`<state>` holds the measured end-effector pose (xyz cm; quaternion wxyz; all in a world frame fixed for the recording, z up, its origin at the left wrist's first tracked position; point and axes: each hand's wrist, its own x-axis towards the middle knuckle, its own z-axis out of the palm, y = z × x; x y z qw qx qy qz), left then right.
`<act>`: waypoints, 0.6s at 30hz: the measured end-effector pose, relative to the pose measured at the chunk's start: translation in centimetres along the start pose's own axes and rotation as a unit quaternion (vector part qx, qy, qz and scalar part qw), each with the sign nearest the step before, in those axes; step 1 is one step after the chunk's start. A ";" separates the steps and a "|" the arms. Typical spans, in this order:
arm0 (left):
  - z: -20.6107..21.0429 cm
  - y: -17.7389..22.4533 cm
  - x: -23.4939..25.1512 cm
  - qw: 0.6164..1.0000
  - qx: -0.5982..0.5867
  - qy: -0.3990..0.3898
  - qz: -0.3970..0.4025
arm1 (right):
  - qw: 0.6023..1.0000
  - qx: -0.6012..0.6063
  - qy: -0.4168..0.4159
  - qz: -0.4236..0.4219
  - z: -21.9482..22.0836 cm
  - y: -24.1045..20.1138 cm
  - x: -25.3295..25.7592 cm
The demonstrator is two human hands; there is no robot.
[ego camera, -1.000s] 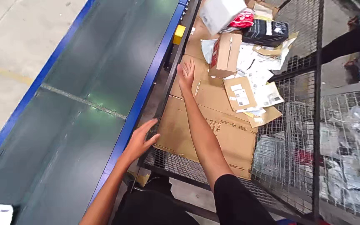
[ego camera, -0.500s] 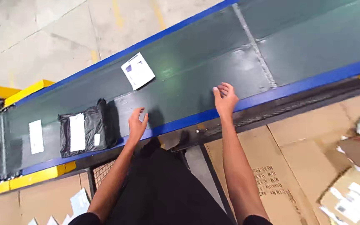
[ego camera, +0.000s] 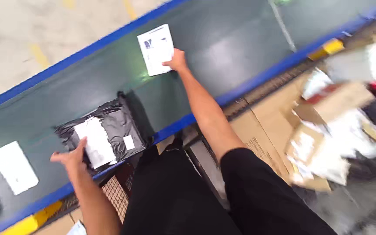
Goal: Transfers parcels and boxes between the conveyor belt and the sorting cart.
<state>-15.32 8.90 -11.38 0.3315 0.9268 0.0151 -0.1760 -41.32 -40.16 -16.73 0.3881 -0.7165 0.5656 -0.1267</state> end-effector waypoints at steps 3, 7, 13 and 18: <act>0.9 -0.2 -1.2 0.988 -0.037 -0.146 -0.010 | 0.993 0.116 -0.008 -0.028 -6.4 7.7 -4.5; 3.4 1.0 -1.8 0.962 -0.058 -0.263 0.038 | 0.967 0.230 0.094 0.059 -17.9 21.6 -15.8; 10.7 5.3 -8.0 0.967 -0.055 -0.153 0.199 | 0.783 0.306 0.414 0.349 -35.4 44.5 -38.6; 16.1 11.7 -15.9 0.926 0.046 -0.155 0.342 | 0.751 0.072 0.434 0.492 -39.3 51.6 -49.7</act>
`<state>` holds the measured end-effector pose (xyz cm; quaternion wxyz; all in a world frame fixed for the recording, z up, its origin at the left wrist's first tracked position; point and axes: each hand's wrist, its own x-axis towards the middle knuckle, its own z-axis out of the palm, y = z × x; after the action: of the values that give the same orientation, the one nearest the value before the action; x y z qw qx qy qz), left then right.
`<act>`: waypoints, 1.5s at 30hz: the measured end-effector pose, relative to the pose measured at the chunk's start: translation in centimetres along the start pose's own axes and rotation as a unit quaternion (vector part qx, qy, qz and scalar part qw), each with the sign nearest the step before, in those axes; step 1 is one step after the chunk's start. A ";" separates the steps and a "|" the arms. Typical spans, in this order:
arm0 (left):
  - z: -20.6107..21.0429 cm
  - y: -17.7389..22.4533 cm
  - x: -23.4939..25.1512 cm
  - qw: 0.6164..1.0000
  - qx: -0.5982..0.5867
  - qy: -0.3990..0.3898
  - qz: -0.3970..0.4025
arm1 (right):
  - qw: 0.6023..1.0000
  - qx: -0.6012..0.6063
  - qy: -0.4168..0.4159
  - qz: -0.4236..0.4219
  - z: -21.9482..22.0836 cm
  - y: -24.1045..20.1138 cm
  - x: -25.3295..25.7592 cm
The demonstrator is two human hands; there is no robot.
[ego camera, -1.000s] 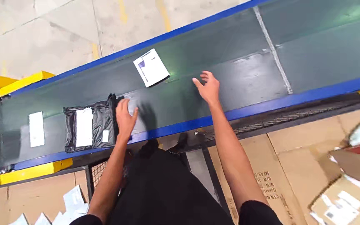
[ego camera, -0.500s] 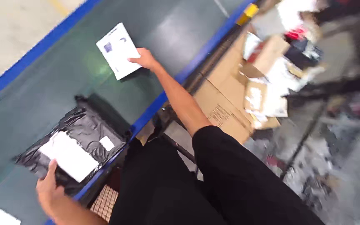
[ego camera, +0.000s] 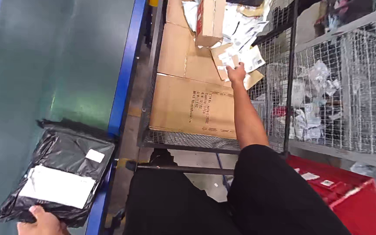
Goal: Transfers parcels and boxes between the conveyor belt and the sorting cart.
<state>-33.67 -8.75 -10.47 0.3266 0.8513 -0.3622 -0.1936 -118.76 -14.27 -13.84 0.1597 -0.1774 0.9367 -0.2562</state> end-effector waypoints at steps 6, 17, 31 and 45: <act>11.4 18.2 -4.4 0.950 0.127 -0.072 0.275 | 0.824 0.186 -0.528 -0.086 7.0 -0.4 -19.9; 29.6 42.6 -20.5 0.687 -0.024 -0.500 0.527 | 0.834 0.544 -0.095 -0.008 4.4 -7.2 -7.7; 12.9 10.2 -9.7 0.913 0.069 -0.256 0.310 | 0.884 0.245 -0.359 -0.171 14.7 -5.4 -14.9; 9.6 -0.3 0.1 0.961 0.143 -0.194 0.133 | 0.769 -0.078 -0.369 -0.516 30.8 -23.3 -55.2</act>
<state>-38.85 -12.65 -17.52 0.1477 0.7793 -0.5525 -0.2563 -51.98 -23.20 -15.03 0.3229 -0.7265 0.5900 -0.1407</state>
